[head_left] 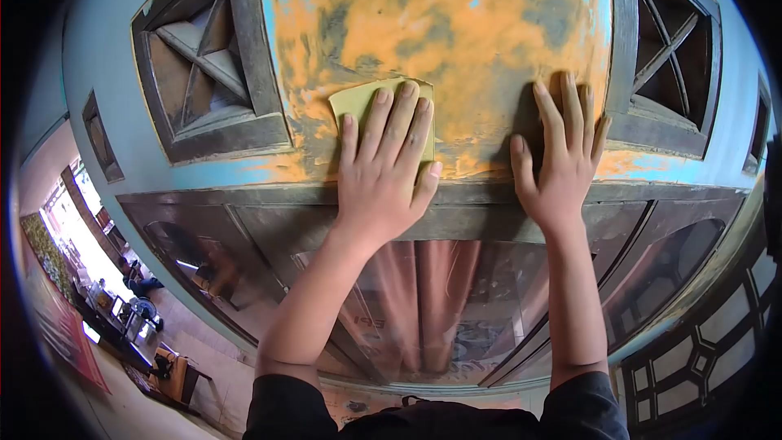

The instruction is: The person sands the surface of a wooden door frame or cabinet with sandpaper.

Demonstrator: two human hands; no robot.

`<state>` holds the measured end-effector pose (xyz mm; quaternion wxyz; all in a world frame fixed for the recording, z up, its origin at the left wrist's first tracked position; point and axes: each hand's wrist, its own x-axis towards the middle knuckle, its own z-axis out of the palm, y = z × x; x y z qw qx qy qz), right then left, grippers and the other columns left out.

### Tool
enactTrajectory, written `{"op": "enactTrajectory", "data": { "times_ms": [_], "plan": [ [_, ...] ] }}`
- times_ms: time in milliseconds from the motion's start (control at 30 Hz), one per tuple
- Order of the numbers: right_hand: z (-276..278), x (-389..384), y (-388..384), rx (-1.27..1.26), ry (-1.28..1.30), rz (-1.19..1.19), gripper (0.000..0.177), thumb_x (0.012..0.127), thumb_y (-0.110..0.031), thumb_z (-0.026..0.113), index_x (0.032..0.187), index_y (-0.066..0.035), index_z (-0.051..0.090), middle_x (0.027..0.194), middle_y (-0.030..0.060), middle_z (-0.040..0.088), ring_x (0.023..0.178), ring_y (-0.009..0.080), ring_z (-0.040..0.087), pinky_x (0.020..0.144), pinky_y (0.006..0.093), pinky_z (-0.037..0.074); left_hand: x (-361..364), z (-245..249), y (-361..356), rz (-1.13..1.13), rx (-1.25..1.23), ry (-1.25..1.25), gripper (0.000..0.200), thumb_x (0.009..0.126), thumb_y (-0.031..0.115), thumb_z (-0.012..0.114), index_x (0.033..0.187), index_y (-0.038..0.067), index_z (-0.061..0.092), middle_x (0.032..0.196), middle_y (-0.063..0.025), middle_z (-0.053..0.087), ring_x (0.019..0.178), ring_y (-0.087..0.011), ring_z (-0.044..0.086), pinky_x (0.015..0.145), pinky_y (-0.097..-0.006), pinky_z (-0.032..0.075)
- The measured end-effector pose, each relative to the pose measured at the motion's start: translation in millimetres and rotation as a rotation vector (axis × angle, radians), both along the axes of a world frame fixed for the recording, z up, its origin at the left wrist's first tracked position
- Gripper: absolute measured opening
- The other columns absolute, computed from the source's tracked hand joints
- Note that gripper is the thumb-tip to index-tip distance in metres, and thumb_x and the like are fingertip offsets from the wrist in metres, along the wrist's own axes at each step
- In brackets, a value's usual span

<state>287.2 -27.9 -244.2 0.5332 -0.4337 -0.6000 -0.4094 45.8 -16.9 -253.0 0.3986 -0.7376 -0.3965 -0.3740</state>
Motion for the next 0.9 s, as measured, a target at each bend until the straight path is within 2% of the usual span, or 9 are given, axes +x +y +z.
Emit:
{"op": "enactTrajectory", "data": {
  "times_ms": [67,133,233,300,367,467,567,767,900],
  "plan": [
    [-16,-5,-5,-0.082,0.023,0.014,0.064,0.092,-0.033,0.065,0.153,-0.02,0.051,0.166,0.0149,0.035,0.156,0.0409,0.023,0.124,0.0635,0.005,-9,19,-3,-0.05,0.01,-0.053,0.072,0.101,0.039,0.047,0.162,0.006,0.03,0.171,-0.0161,0.021,0.158,-0.0394,0.017,0.124,-0.0629,0.01],
    [-30,-11,-5,-0.1,0.063,0.039,0.064,0.093,-0.034,0.065,0.153,-0.019,0.05,0.167,0.016,0.033,0.157,0.0415,0.02,0.124,0.0643,0.004,-19,37,-5,-0.081,0.021,-0.125,0.071,0.102,0.039,0.047,0.163,0.007,0.029,0.171,-0.0164,0.021,0.158,-0.0401,0.016,0.124,-0.0623,0.009],
    [-56,-17,-7,-0.149,0.097,0.062,0.065,0.093,-0.036,0.065,0.153,-0.016,0.049,0.168,0.0193,0.029,0.157,0.0445,0.016,0.123,0.0657,0.0,-34,19,-7,-0.091,-0.016,-0.212,0.073,0.1,0.037,0.048,0.163,0.004,0.028,0.171,-0.0187,0.021,0.157,-0.0428,0.016,0.124,-0.0625,0.008],
    [-75,-17,-4,-0.152,0.086,0.044,0.065,0.094,-0.036,0.065,0.153,-0.016,0.049,0.168,0.0203,0.028,0.157,0.0456,0.015,0.123,0.0659,-0.001,-38,-23,-12,-0.058,-0.119,-0.25,0.078,0.098,0.037,0.051,0.162,-0.001,0.026,0.17,-0.0239,0.019,0.157,-0.0471,0.012,0.124,-0.0636,0.005],
    [-84,-13,-7,-0.184,0.068,0.054,0.064,0.095,-0.04,0.063,0.152,-0.014,0.05,0.167,0.0225,0.028,0.157,0.047,0.013,0.123,0.0659,-0.002,-47,-57,-12,-0.05,-0.13,-0.313,0.079,0.098,0.038,0.051,0.163,0.0,0.024,0.17,-0.0236,0.018,0.158,-0.0464,0.011,0.124,-0.0635,0.004],
    [-86,-7,-9,-0.228,0.054,0.058,0.064,0.097,-0.044,0.06,0.152,-0.014,0.049,0.168,0.0237,0.025,0.158,0.0467,0.011,0.123,0.066,-0.002,-71,-49,-4,0.036,-0.062,-0.398,0.08,0.098,0.042,0.052,0.162,0.0,0.027,0.169,-0.0248,0.02,0.157,-0.0472,0.013,0.123,-0.0654,0.005],
    [-87,-10,-11,-0.253,0.07,0.048,0.066,0.097,-0.045,0.06,0.154,-0.013,0.047,0.169,0.0237,0.023,0.158,0.047,0.01,0.122,0.0662,-0.003,-98,-26,-10,-0.026,-0.105,-0.465,0.08,0.101,0.043,0.047,0.162,-0.003,0.023,0.17,-0.0245,0.017,0.158,-0.0464,0.009,0.123,-0.0655,0.002],
    [-97,-18,-9,-0.281,0.111,0.011,0.074,0.098,-0.049,0.059,0.159,-0.012,0.039,0.171,0.024,0.015,0.158,0.0472,0.004,0.122,0.0665,-0.005,-99,-79,-17,-0.001,-0.188,-0.416,0.082,0.098,0.039,0.052,0.161,-0.005,0.024,0.169,-0.027,0.018,0.157,-0.0498,0.009,0.123,-0.0656,0.003],
    [-98,-21,-4,-0.254,0.121,-0.005,0.077,0.099,-0.05,0.058,0.161,-0.012,0.034,0.172,0.0237,0.011,0.159,0.0466,0.0,0.121,0.0672,-0.006,-113,-45,-15,-0.035,-0.136,-0.443,0.08,0.099,0.038,0.051,0.16,-0.005,0.025,0.169,-0.0267,0.019,0.157,-0.0494,0.009,0.123,-0.0659,0.002]
  ]
}}
